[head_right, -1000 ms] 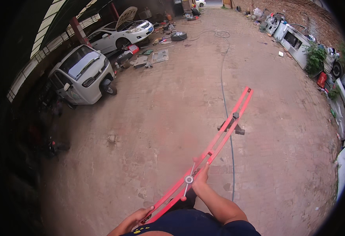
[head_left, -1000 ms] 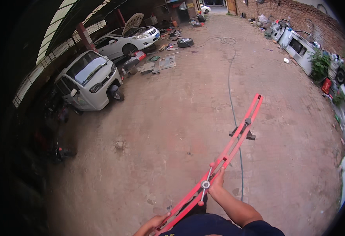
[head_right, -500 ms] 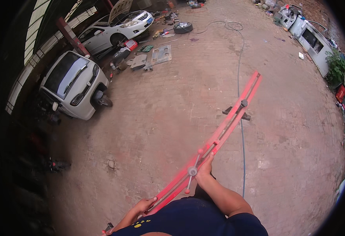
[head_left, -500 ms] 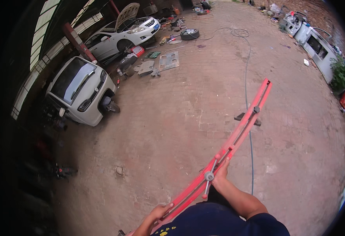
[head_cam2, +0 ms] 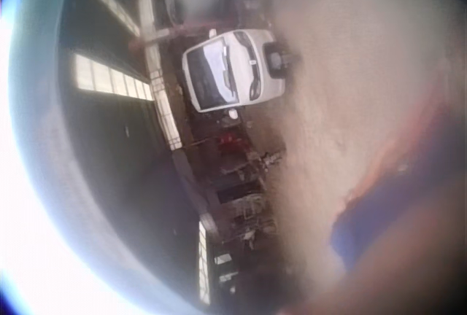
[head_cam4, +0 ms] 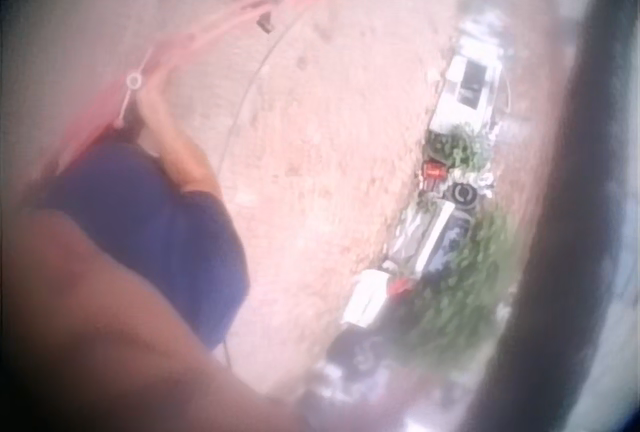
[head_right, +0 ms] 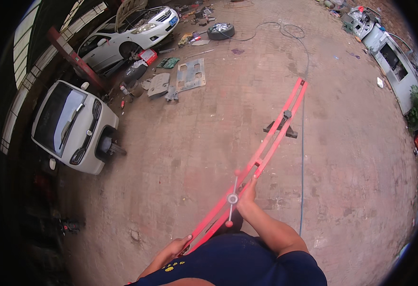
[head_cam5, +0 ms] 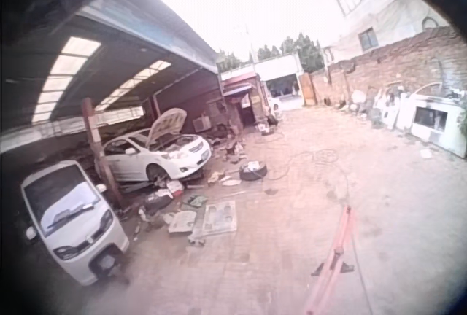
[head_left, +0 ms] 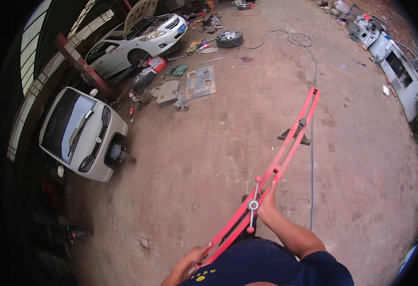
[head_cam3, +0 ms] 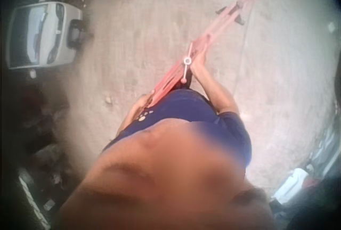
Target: The person walks through a cluttered auto repair shop, picks up a red engine support bar, and carries it to a white car with an open hood. They position the support bar across the engine bay and adjust it to fit.
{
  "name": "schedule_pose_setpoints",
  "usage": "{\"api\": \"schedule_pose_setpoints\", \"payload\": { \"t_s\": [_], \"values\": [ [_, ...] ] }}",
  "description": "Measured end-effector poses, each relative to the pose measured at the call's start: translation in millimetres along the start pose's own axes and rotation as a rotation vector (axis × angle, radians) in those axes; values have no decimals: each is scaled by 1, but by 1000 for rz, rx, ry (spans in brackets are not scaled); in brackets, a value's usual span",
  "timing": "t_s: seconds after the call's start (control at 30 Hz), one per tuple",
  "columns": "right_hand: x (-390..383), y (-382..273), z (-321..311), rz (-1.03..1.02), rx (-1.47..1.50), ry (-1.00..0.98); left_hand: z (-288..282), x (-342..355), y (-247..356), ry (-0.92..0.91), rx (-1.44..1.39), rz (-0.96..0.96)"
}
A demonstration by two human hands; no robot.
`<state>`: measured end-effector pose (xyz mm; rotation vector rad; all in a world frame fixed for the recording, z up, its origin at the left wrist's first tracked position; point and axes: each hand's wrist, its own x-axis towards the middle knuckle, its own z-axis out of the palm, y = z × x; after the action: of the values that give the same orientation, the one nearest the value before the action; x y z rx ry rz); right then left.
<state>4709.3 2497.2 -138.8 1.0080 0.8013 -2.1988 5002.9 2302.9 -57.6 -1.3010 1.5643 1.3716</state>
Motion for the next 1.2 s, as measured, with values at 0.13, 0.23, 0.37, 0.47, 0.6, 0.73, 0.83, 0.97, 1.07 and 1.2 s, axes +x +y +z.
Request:
{"api": "schedule_pose_setpoints", "payload": {
  "t_s": [0.13,0.23,0.37,0.47,0.6,0.73,0.83,0.97,1.07,1.2],
  "values": [
    [91,-39,58,-87,-74,55,-30,80,67,-33,58,-38],
    [132,-90,158,-164,-51,-30,-60,88,167,-11,94,-20],
    [216,-129,257,-143,1,-83,-115,119,300,52,151,32],
    [280,-158,337,-193,4,-64,-147,163,398,73,144,39],
    [344,-208,449,-2,55,-91,-200,233,488,67,93,68],
    [381,-254,551,23,-62,-34,-242,243,590,62,62,-16],
    [438,-289,629,-7,-51,23,-266,266,684,73,72,-8],
    [552,-316,691,-20,2,-130,-298,298,814,32,-1,37],
    [642,-336,764,-40,-83,-122,-346,369,885,25,25,43],
    [691,-396,866,-75,-153,79,-362,395,996,-42,-47,34]
  ]
}}
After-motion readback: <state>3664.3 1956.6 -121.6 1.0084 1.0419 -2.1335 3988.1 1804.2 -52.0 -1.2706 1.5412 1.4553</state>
